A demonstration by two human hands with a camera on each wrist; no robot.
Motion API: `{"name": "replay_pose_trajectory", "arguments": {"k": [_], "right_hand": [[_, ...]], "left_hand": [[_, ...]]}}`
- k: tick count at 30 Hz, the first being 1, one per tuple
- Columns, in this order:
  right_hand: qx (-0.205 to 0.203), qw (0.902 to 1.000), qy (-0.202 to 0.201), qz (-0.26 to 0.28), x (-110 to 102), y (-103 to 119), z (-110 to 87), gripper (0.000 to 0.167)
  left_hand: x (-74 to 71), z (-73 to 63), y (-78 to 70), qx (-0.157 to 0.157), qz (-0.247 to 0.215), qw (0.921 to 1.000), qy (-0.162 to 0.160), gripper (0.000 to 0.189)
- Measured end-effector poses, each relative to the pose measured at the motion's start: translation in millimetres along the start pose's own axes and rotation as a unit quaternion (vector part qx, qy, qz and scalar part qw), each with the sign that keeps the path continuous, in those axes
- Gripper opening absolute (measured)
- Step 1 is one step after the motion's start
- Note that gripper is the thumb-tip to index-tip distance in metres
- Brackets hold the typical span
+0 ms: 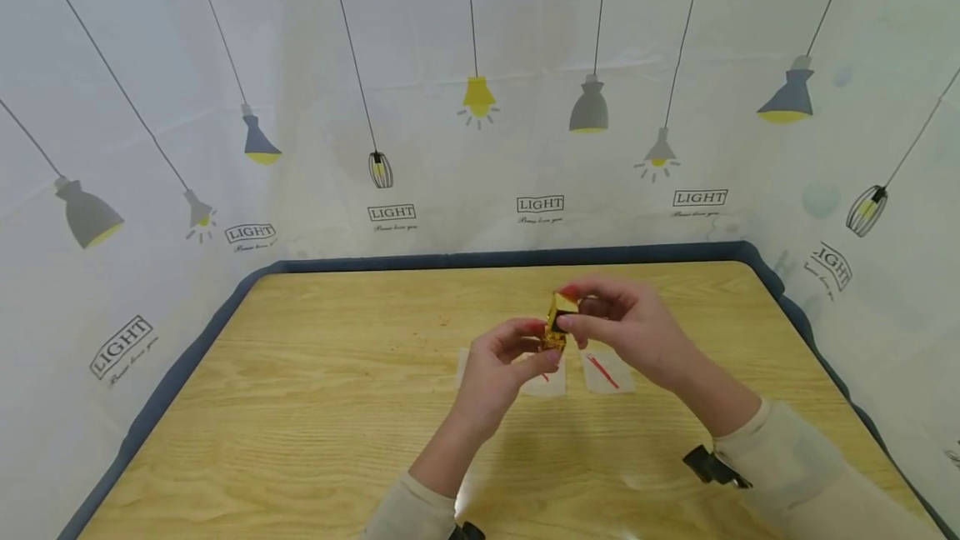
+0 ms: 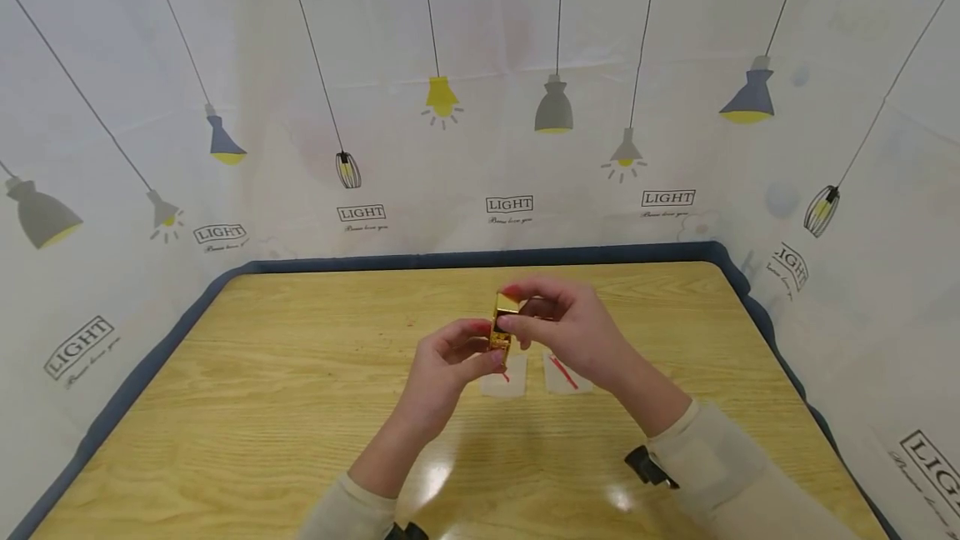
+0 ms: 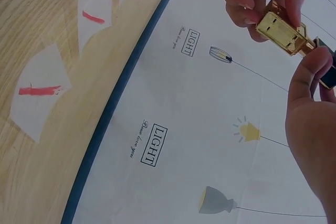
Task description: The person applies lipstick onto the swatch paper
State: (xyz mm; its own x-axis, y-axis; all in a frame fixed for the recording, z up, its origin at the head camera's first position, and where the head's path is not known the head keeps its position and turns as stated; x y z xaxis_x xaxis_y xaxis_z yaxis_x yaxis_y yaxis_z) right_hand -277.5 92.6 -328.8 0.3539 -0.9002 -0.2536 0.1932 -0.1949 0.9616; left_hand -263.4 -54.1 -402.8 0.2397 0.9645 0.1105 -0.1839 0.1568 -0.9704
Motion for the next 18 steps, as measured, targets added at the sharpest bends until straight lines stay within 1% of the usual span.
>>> {"name": "replay_pose_trajectory", "arguments": {"k": [6,10,12,14,18], "right_hand": [[-0.006,1.0,0.004,0.002,0,-4,-3.0,0.026],[0.001,0.9999,0.01,0.01,-1,-11,-4.5,0.028],[0.002,0.9998,0.015,0.013,-2,-13,-5.1,0.029],[0.001,0.9997,0.019,0.015,-2,-14,-5.5,0.03],[-0.005,0.9998,0.02,-0.003,-4,-16,-6.7,0.032]], "left_hand": [[-1.9,-0.9,-2.5,-0.001,-0.018,0.9998,-0.009,0.035],[-3.5,-1.2,-4.4,0.002,-0.029,0.9995,-0.014,0.036],[-6.8,-1.0,-4.8,0.002,-0.026,0.9994,-0.025,0.035],[-11.8,-0.2,-5.4,0.005,-0.018,0.9989,-0.043,0.035],[-21.8,1.2,-8.7,0.015,-0.003,0.9968,-0.078,0.034]]}}
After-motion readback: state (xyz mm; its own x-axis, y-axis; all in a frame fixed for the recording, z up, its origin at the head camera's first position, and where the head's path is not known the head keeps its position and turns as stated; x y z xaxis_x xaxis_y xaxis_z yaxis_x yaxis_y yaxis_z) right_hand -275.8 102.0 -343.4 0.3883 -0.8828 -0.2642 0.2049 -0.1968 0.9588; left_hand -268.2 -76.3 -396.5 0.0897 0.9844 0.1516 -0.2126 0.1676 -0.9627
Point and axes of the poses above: each hand's wrist, its own z-axis towards the middle knuckle, its own x-axis out of the palm, y = z × x, the point moved 10 cm from there along z, towards the middle knuckle, and after that the axes turned 7 degrees about x, right-handed, at the moved point
